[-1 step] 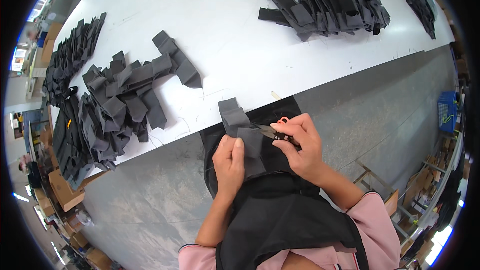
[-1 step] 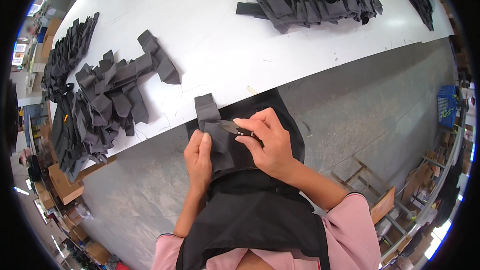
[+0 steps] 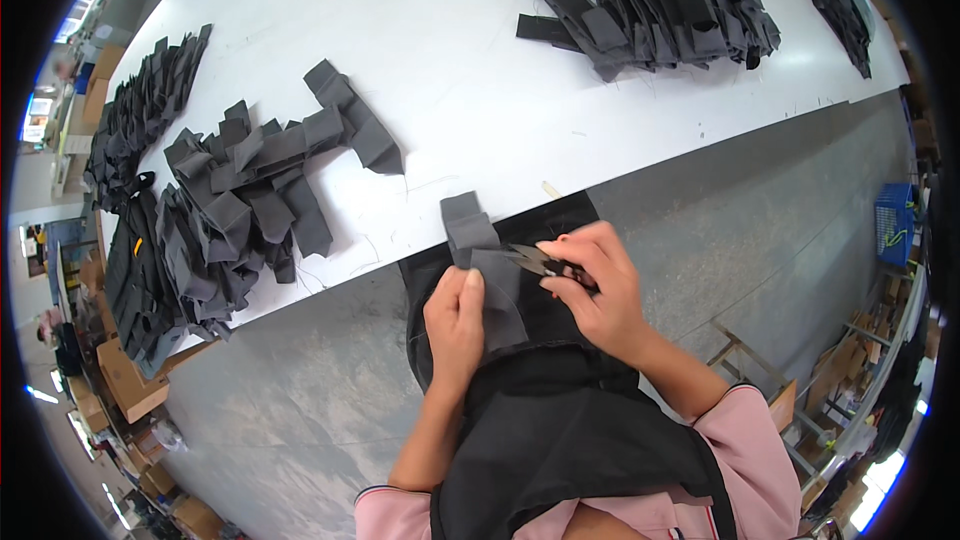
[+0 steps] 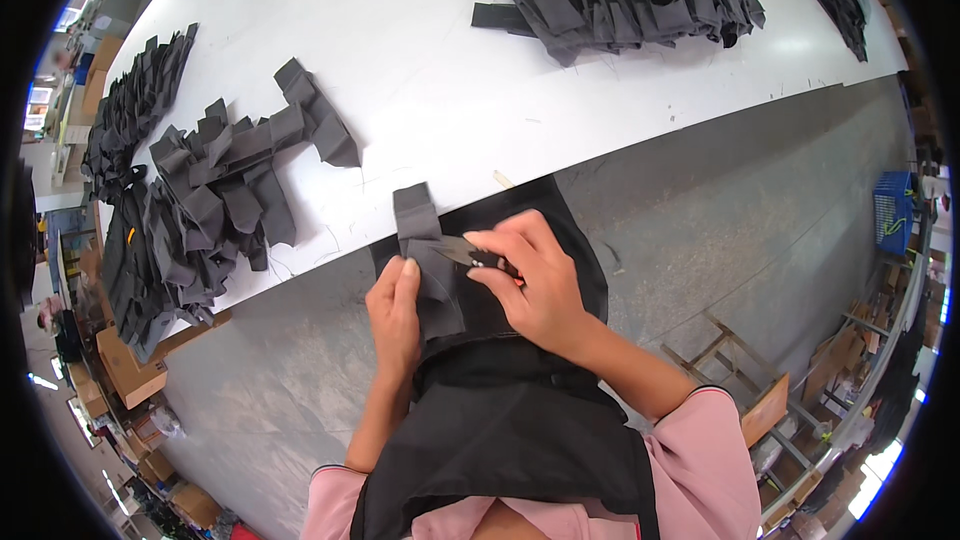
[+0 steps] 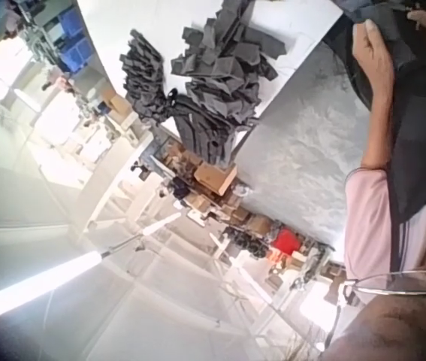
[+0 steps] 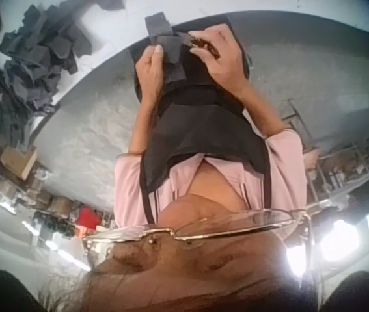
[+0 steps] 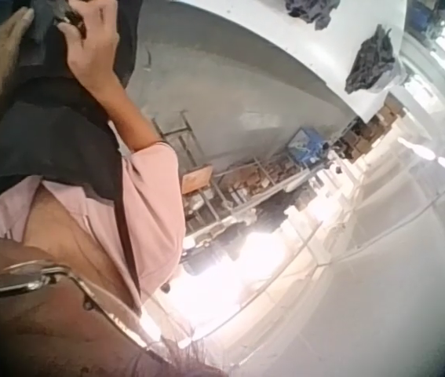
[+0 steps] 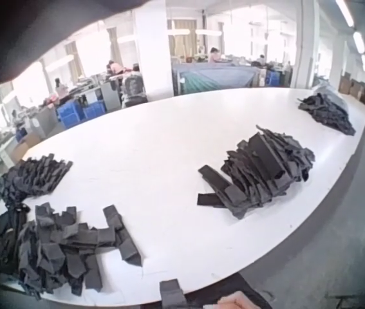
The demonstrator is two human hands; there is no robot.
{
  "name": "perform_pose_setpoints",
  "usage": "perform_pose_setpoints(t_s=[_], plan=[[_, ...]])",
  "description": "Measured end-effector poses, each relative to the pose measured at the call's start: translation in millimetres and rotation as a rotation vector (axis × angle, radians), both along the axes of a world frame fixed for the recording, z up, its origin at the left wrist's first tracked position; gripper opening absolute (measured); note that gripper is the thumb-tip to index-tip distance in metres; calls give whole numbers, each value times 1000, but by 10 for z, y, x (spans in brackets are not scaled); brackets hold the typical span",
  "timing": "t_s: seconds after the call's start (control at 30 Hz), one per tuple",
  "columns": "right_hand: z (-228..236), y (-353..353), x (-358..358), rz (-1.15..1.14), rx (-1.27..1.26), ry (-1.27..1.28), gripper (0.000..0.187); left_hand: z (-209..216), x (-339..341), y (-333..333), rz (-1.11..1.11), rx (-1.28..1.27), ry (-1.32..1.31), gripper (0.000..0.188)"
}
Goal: The recorder uses scissors to trim excess threads and shape small pieces of grey fabric on a factory work table.
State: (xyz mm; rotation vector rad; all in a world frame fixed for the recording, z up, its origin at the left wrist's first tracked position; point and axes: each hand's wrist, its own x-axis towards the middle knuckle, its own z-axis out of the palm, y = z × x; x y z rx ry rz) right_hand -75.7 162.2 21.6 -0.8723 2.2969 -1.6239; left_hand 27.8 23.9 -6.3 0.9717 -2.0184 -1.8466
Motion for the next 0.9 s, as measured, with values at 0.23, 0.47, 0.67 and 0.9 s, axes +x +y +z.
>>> perform_pose_setpoints(t_s=[0.23,0.47,0.67,0.9], plan=[[100,-40,-16,206,225,60,34,21,-11,-78,32,377,28,24],[-132,-335,-142,123,-191,-533,12,152,18,19,-79,601,226,35],[-321,-409,-55,18,-199,-933,11,-30,-73,-39,65,669,69,21],[-244,-3,82,8,23,-346,25,-17,-113,-67,262,474,64,29]])
